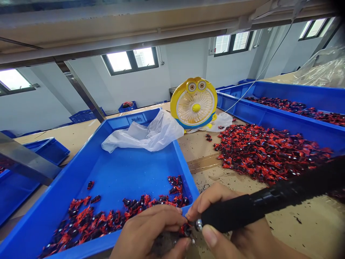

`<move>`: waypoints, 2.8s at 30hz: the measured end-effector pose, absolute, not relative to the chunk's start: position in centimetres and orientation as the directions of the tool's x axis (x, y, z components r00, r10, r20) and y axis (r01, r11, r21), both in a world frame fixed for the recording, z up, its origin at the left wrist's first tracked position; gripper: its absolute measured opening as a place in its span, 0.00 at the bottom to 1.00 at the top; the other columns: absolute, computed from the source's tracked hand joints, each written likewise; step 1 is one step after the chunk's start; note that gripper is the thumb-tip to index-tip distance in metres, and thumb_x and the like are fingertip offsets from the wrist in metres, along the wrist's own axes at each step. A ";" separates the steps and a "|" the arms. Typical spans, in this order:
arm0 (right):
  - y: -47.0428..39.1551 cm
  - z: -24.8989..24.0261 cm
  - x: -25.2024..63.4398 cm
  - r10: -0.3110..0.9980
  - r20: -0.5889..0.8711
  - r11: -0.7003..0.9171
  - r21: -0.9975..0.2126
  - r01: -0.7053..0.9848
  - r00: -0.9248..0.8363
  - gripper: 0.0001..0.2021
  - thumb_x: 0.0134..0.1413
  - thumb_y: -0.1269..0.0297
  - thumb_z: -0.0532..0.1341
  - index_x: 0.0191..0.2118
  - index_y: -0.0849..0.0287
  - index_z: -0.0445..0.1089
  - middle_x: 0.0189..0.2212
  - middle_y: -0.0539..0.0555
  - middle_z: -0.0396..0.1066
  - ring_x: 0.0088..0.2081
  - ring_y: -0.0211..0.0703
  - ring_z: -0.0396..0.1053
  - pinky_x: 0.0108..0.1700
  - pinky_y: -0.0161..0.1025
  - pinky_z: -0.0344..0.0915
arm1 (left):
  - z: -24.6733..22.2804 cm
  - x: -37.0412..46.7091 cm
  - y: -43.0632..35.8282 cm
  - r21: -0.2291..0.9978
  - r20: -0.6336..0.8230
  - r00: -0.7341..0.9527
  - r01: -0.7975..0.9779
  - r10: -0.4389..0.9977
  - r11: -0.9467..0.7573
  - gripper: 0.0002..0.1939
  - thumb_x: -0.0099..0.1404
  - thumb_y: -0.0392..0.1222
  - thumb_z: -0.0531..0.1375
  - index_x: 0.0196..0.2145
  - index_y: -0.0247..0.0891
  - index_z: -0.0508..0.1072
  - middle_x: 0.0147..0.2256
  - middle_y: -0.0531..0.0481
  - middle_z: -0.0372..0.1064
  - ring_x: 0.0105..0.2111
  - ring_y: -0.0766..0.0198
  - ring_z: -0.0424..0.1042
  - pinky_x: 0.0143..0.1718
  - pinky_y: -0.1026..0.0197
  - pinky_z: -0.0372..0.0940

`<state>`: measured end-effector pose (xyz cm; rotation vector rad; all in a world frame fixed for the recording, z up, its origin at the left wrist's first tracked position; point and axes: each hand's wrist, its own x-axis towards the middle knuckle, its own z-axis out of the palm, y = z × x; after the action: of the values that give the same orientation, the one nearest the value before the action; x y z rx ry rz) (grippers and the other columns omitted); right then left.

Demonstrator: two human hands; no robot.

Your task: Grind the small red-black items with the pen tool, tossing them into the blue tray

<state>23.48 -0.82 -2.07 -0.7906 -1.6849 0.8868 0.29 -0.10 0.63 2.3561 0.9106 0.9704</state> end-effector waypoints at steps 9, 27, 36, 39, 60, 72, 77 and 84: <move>-0.8 -1.9 23.4 0.836 0.501 0.525 -0.849 0.058 -0.225 0.12 0.60 0.70 0.64 0.47 0.47 0.72 0.38 0.50 0.81 0.37 0.46 0.82 0.37 0.40 0.76 | 0.5 -0.2 -0.3 0.584 0.456 0.537 0.421 0.709 -0.694 0.22 0.60 0.24 0.70 0.48 0.45 0.78 0.42 0.54 0.87 0.40 0.64 0.87 0.46 0.73 0.79; -0.8 -1.9 23.4 0.838 0.475 0.510 -0.857 0.077 -0.268 0.14 0.60 0.71 0.63 0.48 0.45 0.70 0.39 0.49 0.81 0.37 0.46 0.82 0.38 0.41 0.77 | 0.5 0.0 -0.3 0.581 0.451 0.544 0.422 0.707 -0.695 0.23 0.60 0.23 0.70 0.48 0.44 0.79 0.40 0.57 0.87 0.42 0.67 0.87 0.50 0.74 0.76; -0.9 -1.5 23.6 0.849 0.439 0.483 -0.870 0.095 -0.292 0.13 0.59 0.71 0.64 0.47 0.47 0.70 0.39 0.49 0.82 0.36 0.45 0.83 0.37 0.38 0.79 | 0.4 0.3 -0.1 0.564 0.473 0.541 0.420 0.695 -0.711 0.20 0.60 0.23 0.70 0.45 0.43 0.80 0.40 0.57 0.87 0.42 0.67 0.87 0.50 0.76 0.76; -0.7 -1.6 23.5 0.850 0.447 0.486 -0.869 0.088 -0.280 0.14 0.60 0.72 0.64 0.47 0.46 0.70 0.39 0.48 0.82 0.36 0.43 0.83 0.38 0.38 0.79 | 0.4 0.1 -0.1 0.554 0.483 0.542 0.419 0.687 -0.720 0.19 0.60 0.23 0.69 0.45 0.42 0.80 0.40 0.56 0.87 0.42 0.67 0.87 0.51 0.75 0.76; -1.0 -2.9 23.9 0.843 0.513 0.475 -0.851 -0.226 -0.160 0.09 0.70 0.60 0.66 0.53 0.43 0.71 0.43 0.50 0.77 0.46 0.48 0.79 0.53 0.46 0.76 | 0.7 0.1 0.0 0.542 0.484 0.549 0.423 0.681 -0.726 0.20 0.60 0.25 0.71 0.47 0.44 0.78 0.42 0.57 0.86 0.42 0.69 0.87 0.51 0.78 0.73; -0.7 -2.3 23.7 0.821 0.533 0.504 -0.845 -0.180 -0.204 0.12 0.66 0.66 0.68 0.51 0.46 0.72 0.40 0.51 0.79 0.42 0.50 0.81 0.44 0.45 0.79 | 0.8 0.2 -0.1 0.527 0.490 0.539 0.443 0.685 -0.725 0.22 0.58 0.24 0.70 0.46 0.45 0.79 0.41 0.59 0.87 0.42 0.69 0.87 0.52 0.78 0.73; -0.8 -2.2 23.7 0.814 0.537 0.528 -0.843 -0.105 -0.222 0.11 0.63 0.66 0.69 0.48 0.48 0.74 0.37 0.52 0.81 0.37 0.49 0.82 0.37 0.40 0.79 | 0.7 0.3 0.0 0.546 0.479 0.551 0.423 0.684 -0.723 0.20 0.60 0.25 0.70 0.46 0.45 0.79 0.39 0.58 0.87 0.41 0.66 0.87 0.49 0.74 0.77; -0.8 -2.2 23.8 0.852 0.450 0.462 -0.887 -0.019 -0.267 0.08 0.59 0.62 0.71 0.44 0.50 0.75 0.37 0.55 0.83 0.40 0.54 0.83 0.45 0.48 0.82 | 0.9 0.2 -0.4 0.509 0.485 0.558 0.445 0.673 -0.736 0.21 0.61 0.25 0.70 0.48 0.44 0.78 0.42 0.53 0.88 0.42 0.63 0.87 0.50 0.70 0.79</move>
<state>23.82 -0.79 -2.18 -0.7365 -1.6232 1.0008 0.17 -0.44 0.92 2.4675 0.9183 0.9725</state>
